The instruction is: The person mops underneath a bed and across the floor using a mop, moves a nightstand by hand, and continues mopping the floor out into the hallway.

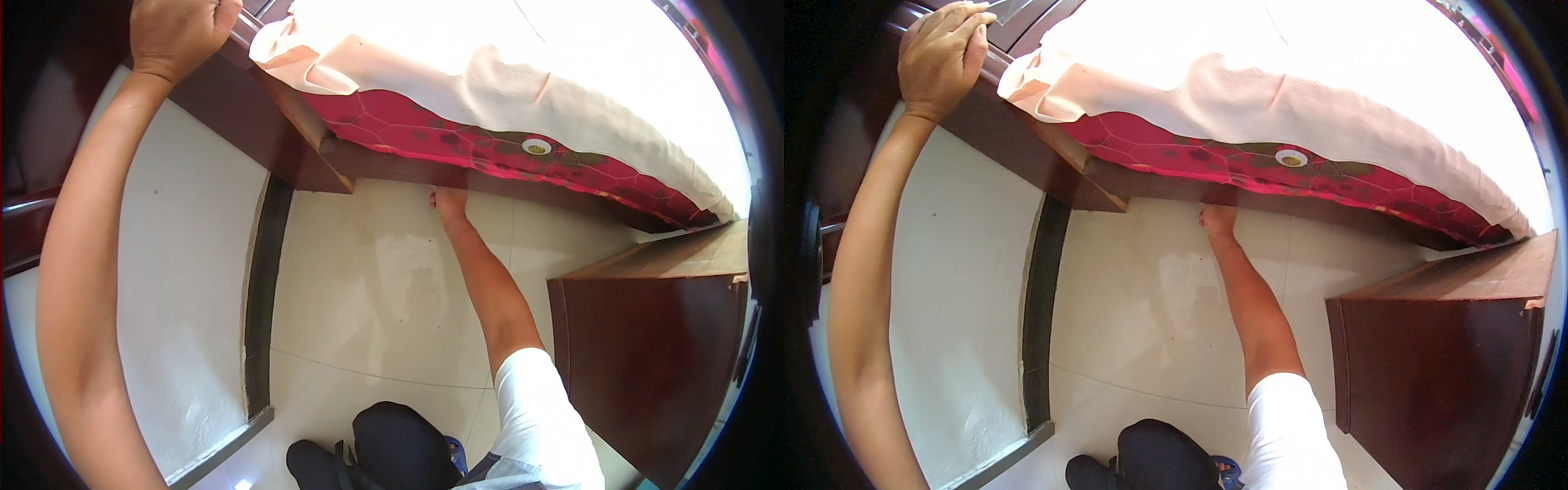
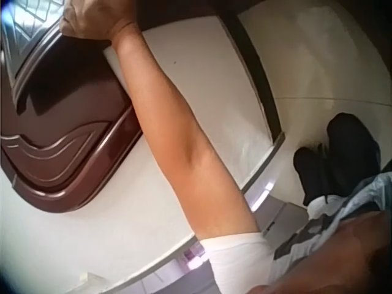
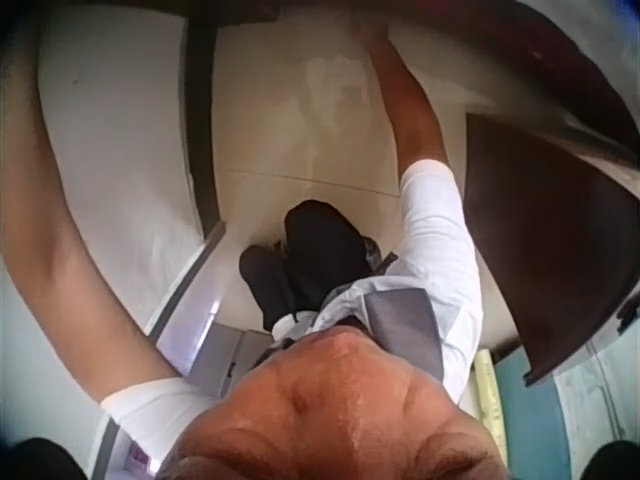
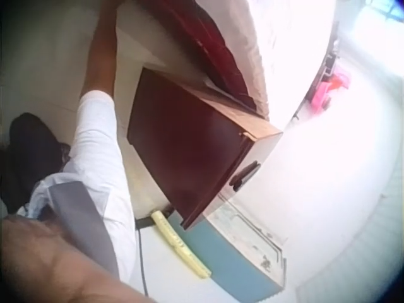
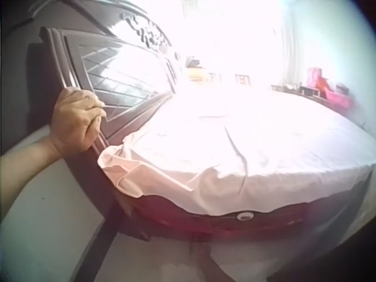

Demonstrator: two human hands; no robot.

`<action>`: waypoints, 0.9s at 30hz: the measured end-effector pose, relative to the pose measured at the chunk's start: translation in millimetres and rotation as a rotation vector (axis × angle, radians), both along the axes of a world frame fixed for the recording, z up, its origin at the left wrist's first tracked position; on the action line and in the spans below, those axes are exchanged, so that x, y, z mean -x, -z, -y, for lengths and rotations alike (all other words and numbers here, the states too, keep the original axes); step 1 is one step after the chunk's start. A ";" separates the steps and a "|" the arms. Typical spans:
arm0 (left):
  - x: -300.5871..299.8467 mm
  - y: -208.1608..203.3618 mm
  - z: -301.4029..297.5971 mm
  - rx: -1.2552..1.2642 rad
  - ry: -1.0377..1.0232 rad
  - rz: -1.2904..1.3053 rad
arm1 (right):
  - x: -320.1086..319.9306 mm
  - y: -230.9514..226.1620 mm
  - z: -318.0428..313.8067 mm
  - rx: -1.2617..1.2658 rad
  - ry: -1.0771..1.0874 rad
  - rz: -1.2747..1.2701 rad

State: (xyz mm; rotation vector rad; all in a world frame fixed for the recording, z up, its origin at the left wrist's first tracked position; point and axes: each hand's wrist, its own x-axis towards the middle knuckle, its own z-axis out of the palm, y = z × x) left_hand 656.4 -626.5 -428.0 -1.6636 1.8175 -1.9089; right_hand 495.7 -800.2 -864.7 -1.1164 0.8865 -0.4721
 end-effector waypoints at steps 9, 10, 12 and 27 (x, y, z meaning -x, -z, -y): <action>-8.6 -3.5 -12.1 -0.140 -0.338 -0.027 | 208.3 -28.1 -31.6 0.185 -0.072 -0.363; -6.7 -6.3 -14.8 -0.153 -0.375 -0.022 | 243.9 -21.1 -55.4 0.202 -0.075 -0.403; -2.8 -4.4 -10.6 -0.146 -0.381 -0.064 | 345.5 0.4 -103.2 0.360 -0.091 -0.615; -30.0 -9.8 -13.5 -0.177 -0.339 -0.031 | 672.8 -70.6 -331.4 -0.216 -0.659 -1.403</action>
